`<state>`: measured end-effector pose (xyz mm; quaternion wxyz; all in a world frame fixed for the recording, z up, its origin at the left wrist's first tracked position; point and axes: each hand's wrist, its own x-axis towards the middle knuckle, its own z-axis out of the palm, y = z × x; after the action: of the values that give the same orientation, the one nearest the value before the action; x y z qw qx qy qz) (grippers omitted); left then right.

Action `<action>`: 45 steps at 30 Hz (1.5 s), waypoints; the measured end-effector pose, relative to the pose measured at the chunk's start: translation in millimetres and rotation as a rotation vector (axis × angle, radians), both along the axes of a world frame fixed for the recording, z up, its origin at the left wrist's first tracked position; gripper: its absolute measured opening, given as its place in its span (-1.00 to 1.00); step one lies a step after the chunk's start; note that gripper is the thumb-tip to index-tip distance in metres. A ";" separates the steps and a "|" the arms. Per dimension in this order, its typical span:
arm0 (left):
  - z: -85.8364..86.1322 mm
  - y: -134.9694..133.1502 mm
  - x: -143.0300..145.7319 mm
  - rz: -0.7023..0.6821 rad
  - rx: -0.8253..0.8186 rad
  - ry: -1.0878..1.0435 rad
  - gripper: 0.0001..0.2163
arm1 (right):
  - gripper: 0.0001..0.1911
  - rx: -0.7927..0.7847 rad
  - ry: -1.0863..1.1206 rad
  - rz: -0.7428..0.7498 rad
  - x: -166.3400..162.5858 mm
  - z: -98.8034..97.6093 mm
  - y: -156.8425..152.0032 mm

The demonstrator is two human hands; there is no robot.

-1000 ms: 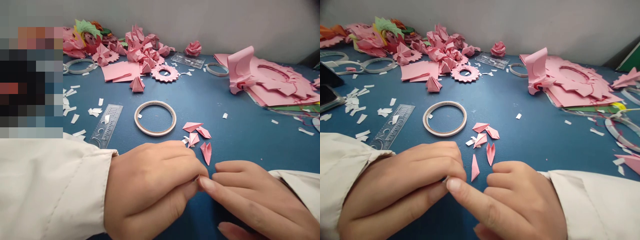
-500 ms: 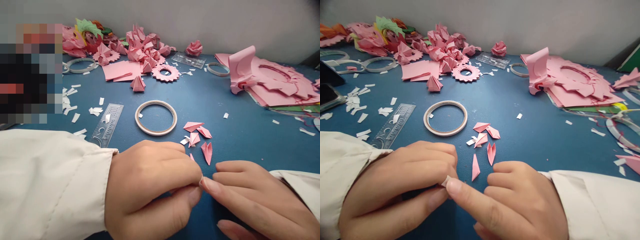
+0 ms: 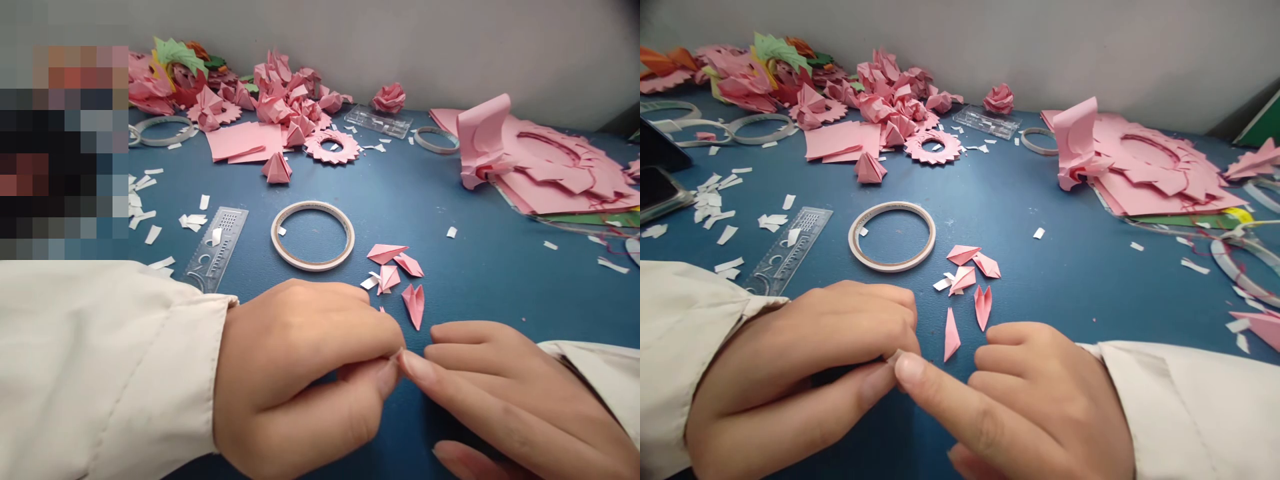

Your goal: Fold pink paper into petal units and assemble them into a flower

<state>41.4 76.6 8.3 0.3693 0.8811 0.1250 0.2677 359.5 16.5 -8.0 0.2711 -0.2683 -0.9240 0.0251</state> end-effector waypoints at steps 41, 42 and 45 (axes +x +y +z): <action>2.9 -22.8 13.2 0.316 0.162 0.032 -0.58 | -0.34 0.007 0.173 -0.018 -6.8 -18.3 -5.4; 2.6 -20.3 12.5 0.293 0.167 0.023 -0.58 | -0.33 0.006 0.173 -0.022 -7.4 -18.0 -5.8; 2.0 -13.0 9.9 0.194 0.169 -0.002 -0.60 | -0.31 0.018 0.168 -0.043 -9.8 -15.6 -6.0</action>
<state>51.3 63.6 10.3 0.2659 0.8926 0.1864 0.3126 349.7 10.5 -23.6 0.3505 -0.2825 -0.8923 0.0336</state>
